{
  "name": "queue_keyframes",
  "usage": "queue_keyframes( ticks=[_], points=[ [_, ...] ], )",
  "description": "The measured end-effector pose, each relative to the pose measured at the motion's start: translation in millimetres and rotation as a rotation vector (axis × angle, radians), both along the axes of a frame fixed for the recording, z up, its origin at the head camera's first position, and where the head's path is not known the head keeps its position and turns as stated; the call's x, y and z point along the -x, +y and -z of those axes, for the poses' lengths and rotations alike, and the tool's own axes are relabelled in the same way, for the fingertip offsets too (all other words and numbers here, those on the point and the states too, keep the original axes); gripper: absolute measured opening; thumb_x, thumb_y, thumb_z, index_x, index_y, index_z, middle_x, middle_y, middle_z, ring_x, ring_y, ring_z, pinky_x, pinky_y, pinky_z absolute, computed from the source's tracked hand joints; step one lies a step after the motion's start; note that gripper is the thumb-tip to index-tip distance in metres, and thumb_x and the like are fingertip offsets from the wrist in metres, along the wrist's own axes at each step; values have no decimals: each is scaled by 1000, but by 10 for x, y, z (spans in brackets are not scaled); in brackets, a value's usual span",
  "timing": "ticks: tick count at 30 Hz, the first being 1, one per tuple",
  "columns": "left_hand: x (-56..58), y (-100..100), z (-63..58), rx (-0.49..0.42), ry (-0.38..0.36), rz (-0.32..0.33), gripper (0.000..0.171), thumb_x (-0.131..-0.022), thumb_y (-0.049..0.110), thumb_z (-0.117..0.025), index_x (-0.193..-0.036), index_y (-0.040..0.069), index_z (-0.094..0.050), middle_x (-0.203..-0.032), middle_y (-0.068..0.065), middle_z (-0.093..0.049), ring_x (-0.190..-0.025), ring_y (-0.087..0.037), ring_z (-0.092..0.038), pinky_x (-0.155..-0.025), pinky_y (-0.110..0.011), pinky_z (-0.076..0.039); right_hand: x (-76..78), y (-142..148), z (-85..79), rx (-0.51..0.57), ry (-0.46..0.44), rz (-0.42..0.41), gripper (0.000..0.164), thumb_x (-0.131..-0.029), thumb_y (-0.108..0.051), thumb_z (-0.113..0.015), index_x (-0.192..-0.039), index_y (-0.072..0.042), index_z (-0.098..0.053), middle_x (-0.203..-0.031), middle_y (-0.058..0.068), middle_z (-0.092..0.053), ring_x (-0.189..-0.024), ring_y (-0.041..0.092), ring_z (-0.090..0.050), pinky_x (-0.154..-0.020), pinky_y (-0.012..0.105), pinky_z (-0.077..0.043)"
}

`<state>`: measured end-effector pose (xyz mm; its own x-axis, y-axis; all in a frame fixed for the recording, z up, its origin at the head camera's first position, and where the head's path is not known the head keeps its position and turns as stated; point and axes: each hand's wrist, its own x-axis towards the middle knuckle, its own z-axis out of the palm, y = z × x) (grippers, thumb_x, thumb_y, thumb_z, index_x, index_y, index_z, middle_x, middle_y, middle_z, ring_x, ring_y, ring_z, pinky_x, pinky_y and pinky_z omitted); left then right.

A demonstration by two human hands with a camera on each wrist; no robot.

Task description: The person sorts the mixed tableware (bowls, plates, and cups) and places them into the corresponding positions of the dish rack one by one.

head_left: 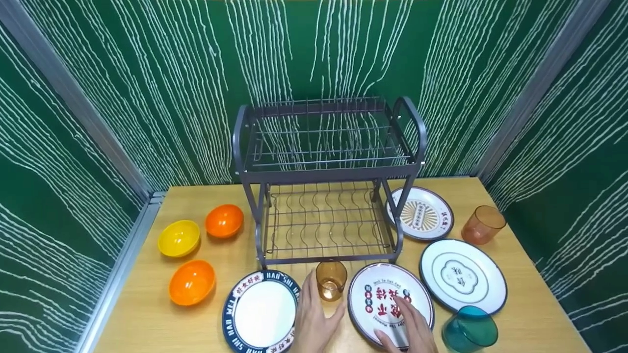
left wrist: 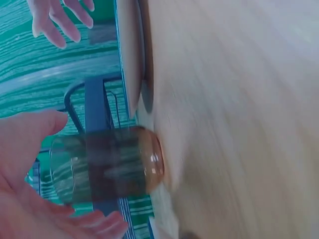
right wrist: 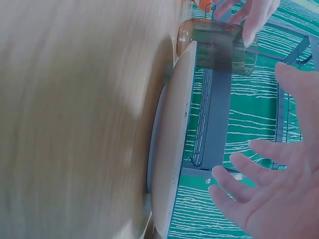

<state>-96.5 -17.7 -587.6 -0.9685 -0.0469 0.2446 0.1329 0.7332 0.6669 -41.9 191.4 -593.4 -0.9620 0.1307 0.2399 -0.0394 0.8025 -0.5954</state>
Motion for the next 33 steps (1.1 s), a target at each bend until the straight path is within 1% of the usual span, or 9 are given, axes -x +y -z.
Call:
queue_keyframes(
  ticks=[3,7,12,17,22,26,29,31,33],
  points=[
    [50,74,13,-24,9,-62,102,-75,51,-74,-149,7,-21,-145,-19,-37,-128,-34,-42,-100,-48,-41,-18,-16,13,5,-12,6,84,-72,-54,-76,-139,-14,-45,-136,11,-44,-122,33,-45,-95,54,-39],
    [120,124,53,-63,51,-130,102,-73,50,-76,-150,10,-22,-142,-19,-41,-124,-33,-46,-94,-48,-46,-28,-39,12,-5,-47,6,87,-71,-56,-75,-140,-14,-43,-137,12,-44,-121,34,-45,-94,56,-40],
    [170,152,126,-73,91,-180,100,-72,49,-78,-149,12,-25,-138,-18,-45,-117,-32,-52,-87,-46,-51,-47,-79,43,-16,-63,1,88,-70,-60,-73,-140,-16,-43,-136,11,-44,-120,33,-47,-94,55,-42],
    [185,160,168,-100,124,-200,97,-70,45,-81,-147,13,-31,-133,-17,-51,-111,-33,-56,-82,-47,-53,-55,-103,97,-23,-9,3,87,-70,-59,-75,-139,-17,-45,-133,9,-47,-117,30,-49,-92,51,-44],
    [192,152,165,-121,131,-210,93,-69,43,-82,-143,12,-35,-126,-19,-55,-105,-32,-59,-79,-45,-54,-41,-87,158,-15,86,-12,85,-69,-55,-78,-137,-14,-49,-131,7,-48,-115,27,-50,-91,47,-44],
    [165,144,82,-144,122,-243,91,-69,46,-81,-141,11,-38,-122,-19,-58,-103,-32,-60,-82,-44,-53,-29,-76,179,12,140,-21,83,-67,-49,-82,-135,-12,-51,-131,6,-50,-115,23,-51,-91,42,-42],
    [114,149,-48,-232,99,-239,90,-69,49,-80,-140,12,-38,-122,-18,-58,-104,-32,-60,-84,-46,-52,-21,-82,152,24,139,-10,81,-68,-46,-82,-134,-12,-52,-130,7,-51,-114,24,-52,-91,43,-43],
    [67,158,-153,-333,84,-200,89,-69,51,-79,-139,14,-37,-123,-16,-57,-106,-30,-60,-87,-45,-51,-18,-96,112,36,105,5,79,-70,-46,-81,-135,-13,-51,-130,8,-51,-115,26,-52,-91,45,-44],
    [13,172,-247,-441,86,-142,86,-71,51,-78,-137,16,-37,-123,-13,-57,-108,-27,-59,-90,-42,-50,-12,-112,64,58,48,19,76,-73,-47,-78,-136,-14,-49,-132,9,-50,-118,28,-51,-94,48,-43]
  ],
)
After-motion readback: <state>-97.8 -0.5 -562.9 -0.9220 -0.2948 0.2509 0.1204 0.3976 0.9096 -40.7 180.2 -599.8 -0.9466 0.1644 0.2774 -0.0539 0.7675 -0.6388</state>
